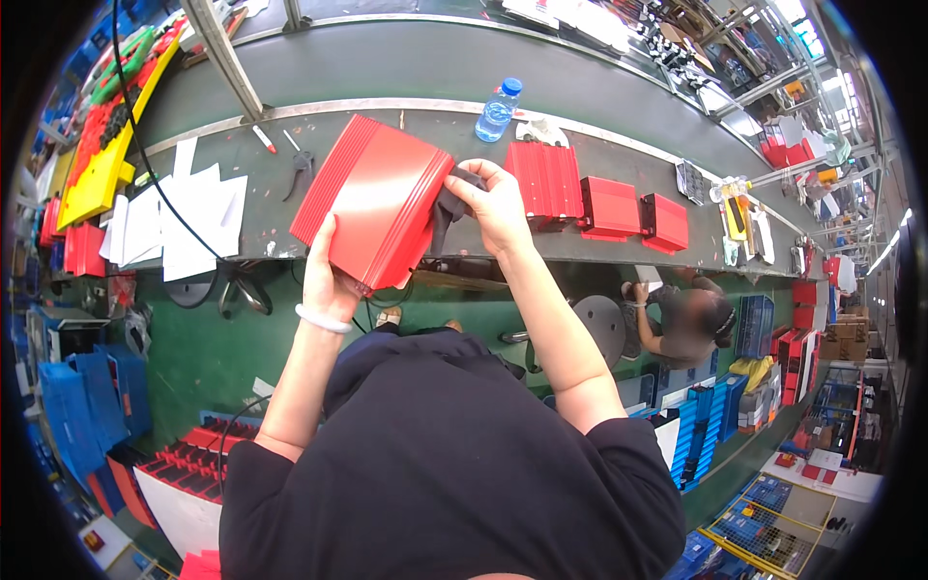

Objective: Cleaning and inspecting red electronic power inverters using a compressed air duster and a cloth.

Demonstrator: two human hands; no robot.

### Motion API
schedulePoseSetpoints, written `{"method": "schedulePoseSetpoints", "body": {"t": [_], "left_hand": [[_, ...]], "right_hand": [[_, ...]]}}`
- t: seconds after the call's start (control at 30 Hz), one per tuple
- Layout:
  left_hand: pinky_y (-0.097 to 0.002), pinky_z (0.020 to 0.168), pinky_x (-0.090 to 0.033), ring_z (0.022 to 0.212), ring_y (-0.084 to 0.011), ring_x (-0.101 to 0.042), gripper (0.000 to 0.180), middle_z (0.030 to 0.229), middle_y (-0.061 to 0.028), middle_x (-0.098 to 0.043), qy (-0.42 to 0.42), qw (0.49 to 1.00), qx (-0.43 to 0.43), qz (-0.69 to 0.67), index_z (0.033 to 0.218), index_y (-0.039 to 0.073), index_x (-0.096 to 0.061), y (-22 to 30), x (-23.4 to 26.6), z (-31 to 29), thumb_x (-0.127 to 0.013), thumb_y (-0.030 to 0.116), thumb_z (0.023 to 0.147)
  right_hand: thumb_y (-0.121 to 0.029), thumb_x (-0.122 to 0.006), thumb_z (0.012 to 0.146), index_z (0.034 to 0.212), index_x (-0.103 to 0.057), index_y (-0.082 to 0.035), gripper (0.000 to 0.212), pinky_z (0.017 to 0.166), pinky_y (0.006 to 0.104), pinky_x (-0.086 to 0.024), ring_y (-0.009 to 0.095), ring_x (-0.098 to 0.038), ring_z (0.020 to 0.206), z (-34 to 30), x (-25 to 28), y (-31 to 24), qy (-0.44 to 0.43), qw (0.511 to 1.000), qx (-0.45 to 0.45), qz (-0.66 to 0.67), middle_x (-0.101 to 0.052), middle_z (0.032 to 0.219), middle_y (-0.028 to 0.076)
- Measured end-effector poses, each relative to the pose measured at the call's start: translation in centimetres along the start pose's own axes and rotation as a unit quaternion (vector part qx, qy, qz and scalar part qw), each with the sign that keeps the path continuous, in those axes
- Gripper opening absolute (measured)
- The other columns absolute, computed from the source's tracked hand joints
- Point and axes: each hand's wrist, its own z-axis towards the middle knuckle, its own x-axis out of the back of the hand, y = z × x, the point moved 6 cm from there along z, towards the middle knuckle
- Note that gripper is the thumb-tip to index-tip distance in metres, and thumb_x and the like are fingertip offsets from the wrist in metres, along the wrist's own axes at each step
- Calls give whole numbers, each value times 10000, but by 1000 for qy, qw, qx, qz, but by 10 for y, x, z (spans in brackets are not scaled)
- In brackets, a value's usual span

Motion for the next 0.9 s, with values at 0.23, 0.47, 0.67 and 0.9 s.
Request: {"method": "schedulePoseSetpoints", "body": {"t": [0.23, 0.47, 0.67, 0.9], "left_hand": [[-399, 857, -522, 1031, -235, -616, 508, 1191, -84, -601, -7, 1000, 25, -6, 1249, 63, -501, -5, 1, 2, -574, 417, 892], [-401, 876, -518, 1050, -242, -609, 545, 1202, -91, -595, -11, 999, 35, -2, 1271, 65, -485, -5, -1, 2, -558, 450, 891], [-411, 897, -510, 1064, -247, -603, 547, 1215, -99, -587, -15, 999, 36, -4, 1277, 58, -476, -6, -1, 3, -558, 440, 895], [-416, 909, -503, 1078, -253, -595, 540, 1226, -98, -580, -18, 999, 31, -3, 1282, 61, -473, -7, -4, 5, -557, 431, 898]], "right_hand": [[-99, -702, 811, 926, -620, -40, 153, 650, 209, -475, 57, -587, 722, -1, 3, -5, 34, 999, 8, -36, -630, 822, -3], [-88, -681, 819, 952, -626, -25, 156, 658, 189, -442, 39, -559, 739, -8, -1, -13, -7, 1000, 21, -8, -611, 800, -19], [-127, -687, 830, 945, -629, -27, 164, 616, 176, -429, 31, -554, 699, -7, 2, -12, 7, 1000, 14, -19, -620, 799, -11], [-109, -691, 819, 930, -629, -31, 149, 613, 190, -440, 45, -564, 689, -4, 5, -10, 27, 998, 37, -38, -621, 773, -6]]}}
